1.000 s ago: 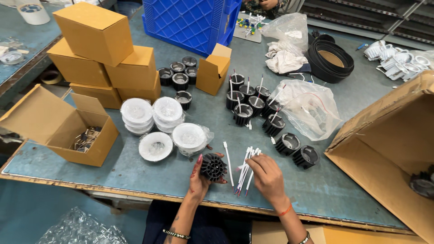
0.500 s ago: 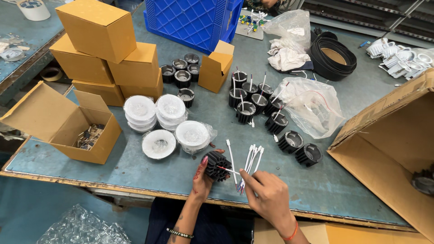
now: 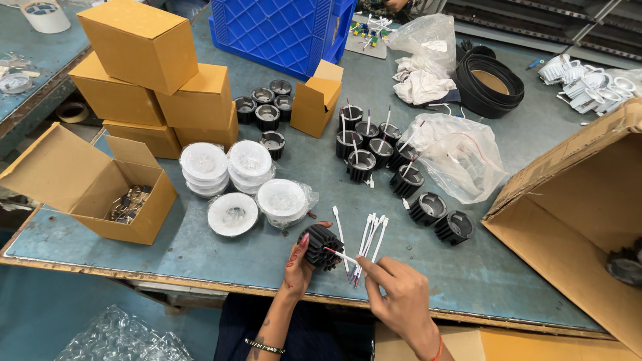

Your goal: The person inserts white zip ties into black cylindrical components on a workbench, then places the assembled units into a cardboard box. The person handles the components one at a time and stacks them in the box.

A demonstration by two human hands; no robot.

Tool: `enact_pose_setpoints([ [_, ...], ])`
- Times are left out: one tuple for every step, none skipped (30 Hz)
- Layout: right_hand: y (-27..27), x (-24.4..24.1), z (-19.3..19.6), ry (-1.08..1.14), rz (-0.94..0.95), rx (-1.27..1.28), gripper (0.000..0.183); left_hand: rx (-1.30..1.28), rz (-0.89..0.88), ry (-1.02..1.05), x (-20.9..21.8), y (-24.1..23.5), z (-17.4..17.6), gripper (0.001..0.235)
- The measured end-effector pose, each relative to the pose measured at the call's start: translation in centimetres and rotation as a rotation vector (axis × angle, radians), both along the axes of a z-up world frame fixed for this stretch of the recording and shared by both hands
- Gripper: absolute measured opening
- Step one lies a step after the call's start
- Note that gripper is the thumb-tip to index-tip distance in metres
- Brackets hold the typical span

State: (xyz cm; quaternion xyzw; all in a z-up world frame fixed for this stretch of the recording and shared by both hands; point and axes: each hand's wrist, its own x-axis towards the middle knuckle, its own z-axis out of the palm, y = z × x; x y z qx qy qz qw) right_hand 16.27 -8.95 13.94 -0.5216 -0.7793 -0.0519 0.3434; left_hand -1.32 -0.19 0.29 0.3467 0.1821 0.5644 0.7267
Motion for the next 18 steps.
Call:
enact_pose_setpoints([
  [0.0, -0.1, 0.0, 0.000, -0.002, -0.020, 0.029, -0.006, 0.000, -0.010, 0.0, 0.0, 0.0, 0.065],
  [0.0, -0.2, 0.0, 0.000, -0.003, -0.040, 0.029, -0.013, 0.002, -0.019, 0.0, 0.0, -0.1, 0.065],
  [0.0, -0.4, 0.1, 0.009, -0.003, -0.054, 0.028, 0.002, 0.000, -0.017, 0.0, 0.0, -0.2, 0.065],
  [0.0, -0.4, 0.2, 0.018, -0.003, -0.067, 0.027, 0.018, -0.002, -0.015, -0.1, 0.0, -0.3, 0.064],
  [0.0, -0.5, 0.3, 0.026, -0.003, -0.081, 0.027, 0.033, -0.004, -0.013, -0.1, 0.0, -0.4, 0.064],
  [0.0, -0.6, 0.3, 0.027, -0.011, -0.088, 0.026, 0.047, -0.011, -0.018, -0.1, 0.0, -0.5, 0.064],
  [0.0, -0.6, 0.4, 0.028, -0.020, -0.095, 0.025, 0.061, -0.019, -0.023, -0.2, 0.0, -0.6, 0.063],
  [-0.1, -0.6, 0.5, 0.028, -0.028, -0.102, 0.024, 0.075, -0.027, -0.029, -0.1, 0.0, -0.6, 0.063],
  [-0.1, -0.5, 0.5, 0.044, -0.052, -0.153, 0.022, 0.088, -0.021, -0.017, -0.2, 0.0, -0.6, 0.063],
  [-0.1, -0.4, 0.5, 0.060, -0.075, -0.204, 0.021, 0.102, -0.015, -0.005, -0.2, 0.0, -0.6, 0.064],
  [-0.1, -0.3, 0.4, 0.076, -0.099, -0.255, 0.020, 0.116, -0.009, 0.007, -0.2, -0.1, -0.4, 0.065],
  [-0.1, -0.1, 0.2, 0.103, -0.102, -0.292, 0.019, 0.157, 0.026, 0.054, -0.2, -0.2, -0.1, 0.067],
  [-0.1, 0.2, 0.0, 0.131, -0.105, -0.329, 0.018, 0.198, 0.062, 0.101, -0.2, -0.5, 0.3, 0.069],
  [0.0, 0.7, -0.5, 0.158, -0.109, -0.365, 0.017, 0.240, 0.097, 0.146, -0.2, -0.8, 0.8, 0.071],
  [0.1, 1.3, -1.0, 0.206, -0.086, -0.372, 0.016, 0.287, 0.156, 0.260, -0.3, -1.1, 1.5, 0.073],
  [0.3, 2.0, -1.7, 0.251, -0.063, -0.379, 0.015, 0.332, 0.215, 0.372, -0.3, -1.5, 2.2, 0.074],
  [0.4, 2.8, -2.6, 0.297, -0.040, -0.386, 0.015, 0.377, 0.274, 0.485, -0.4, -2.0, 3.0, 0.076],
  [0.4, 3.8, -3.6, 0.355, -0.035, -0.480, 0.015, 0.462, 0.342, 0.602, -0.5, -2.6, 3.9, 0.076],
])
